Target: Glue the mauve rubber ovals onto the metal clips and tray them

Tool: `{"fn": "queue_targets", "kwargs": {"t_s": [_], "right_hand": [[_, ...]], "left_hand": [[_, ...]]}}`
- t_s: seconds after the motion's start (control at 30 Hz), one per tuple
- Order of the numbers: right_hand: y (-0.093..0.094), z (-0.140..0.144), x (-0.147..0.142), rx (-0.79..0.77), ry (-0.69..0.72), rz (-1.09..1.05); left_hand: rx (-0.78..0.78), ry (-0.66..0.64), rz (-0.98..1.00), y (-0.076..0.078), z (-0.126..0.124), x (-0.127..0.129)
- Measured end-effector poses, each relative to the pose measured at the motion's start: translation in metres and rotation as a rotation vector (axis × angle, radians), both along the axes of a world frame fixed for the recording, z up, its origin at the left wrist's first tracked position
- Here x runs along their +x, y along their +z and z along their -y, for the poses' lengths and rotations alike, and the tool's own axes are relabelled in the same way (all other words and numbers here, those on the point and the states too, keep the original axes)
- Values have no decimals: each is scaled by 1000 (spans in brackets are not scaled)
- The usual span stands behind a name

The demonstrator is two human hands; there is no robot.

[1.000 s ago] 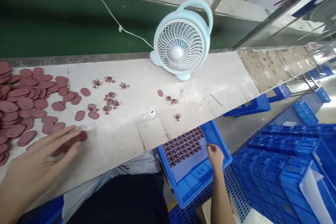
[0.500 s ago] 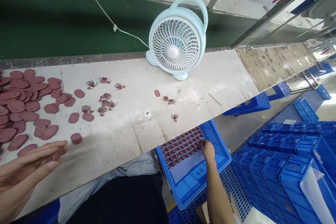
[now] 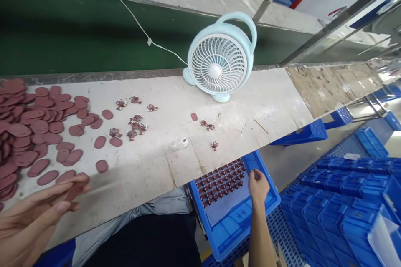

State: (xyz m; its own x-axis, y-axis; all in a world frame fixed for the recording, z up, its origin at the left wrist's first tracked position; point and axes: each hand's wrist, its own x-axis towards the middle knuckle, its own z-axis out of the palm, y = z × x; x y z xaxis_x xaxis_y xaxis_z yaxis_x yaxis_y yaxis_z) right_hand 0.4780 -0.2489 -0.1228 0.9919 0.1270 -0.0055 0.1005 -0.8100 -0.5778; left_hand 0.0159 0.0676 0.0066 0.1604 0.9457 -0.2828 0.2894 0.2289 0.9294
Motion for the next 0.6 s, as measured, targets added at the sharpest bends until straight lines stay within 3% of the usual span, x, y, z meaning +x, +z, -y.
{"fn": "queue_targets", "kwargs": {"t_s": [0.1, 0.17, 0.2, 0.23, 0.27, 0.33, 0.4, 0.5, 0.6], "right_hand": [[50, -29, -37, 318, 14, 94], [85, -59, -77, 514, 98, 94], [100, -78, -100, 612, 193, 36], [114, -99, -124, 728, 383, -115], [124, -124, -148, 728, 610, -275], [136, -179, -190, 516, 993, -334], [135, -236, -221, 290, 1271, -25], [118, -306, -240, 190, 1407, 154], [102, -342, -241, 93, 1530, 243]], "left_hand": [[-244, 74, 206, -1, 13, 1], [-310, 109, 301, 2, 20, 7], [-324, 121, 338, 3, 22, 10], [-334, 125, 370, 4, 24, 13], [-343, 125, 395, 6, 25, 16], [-348, 116, 430, 9, 27, 19], [-336, 108, 450, 12, 27, 18], [-318, 106, 473, 16, 28, 10], [-323, 114, 492, 16, 28, 0]]}}
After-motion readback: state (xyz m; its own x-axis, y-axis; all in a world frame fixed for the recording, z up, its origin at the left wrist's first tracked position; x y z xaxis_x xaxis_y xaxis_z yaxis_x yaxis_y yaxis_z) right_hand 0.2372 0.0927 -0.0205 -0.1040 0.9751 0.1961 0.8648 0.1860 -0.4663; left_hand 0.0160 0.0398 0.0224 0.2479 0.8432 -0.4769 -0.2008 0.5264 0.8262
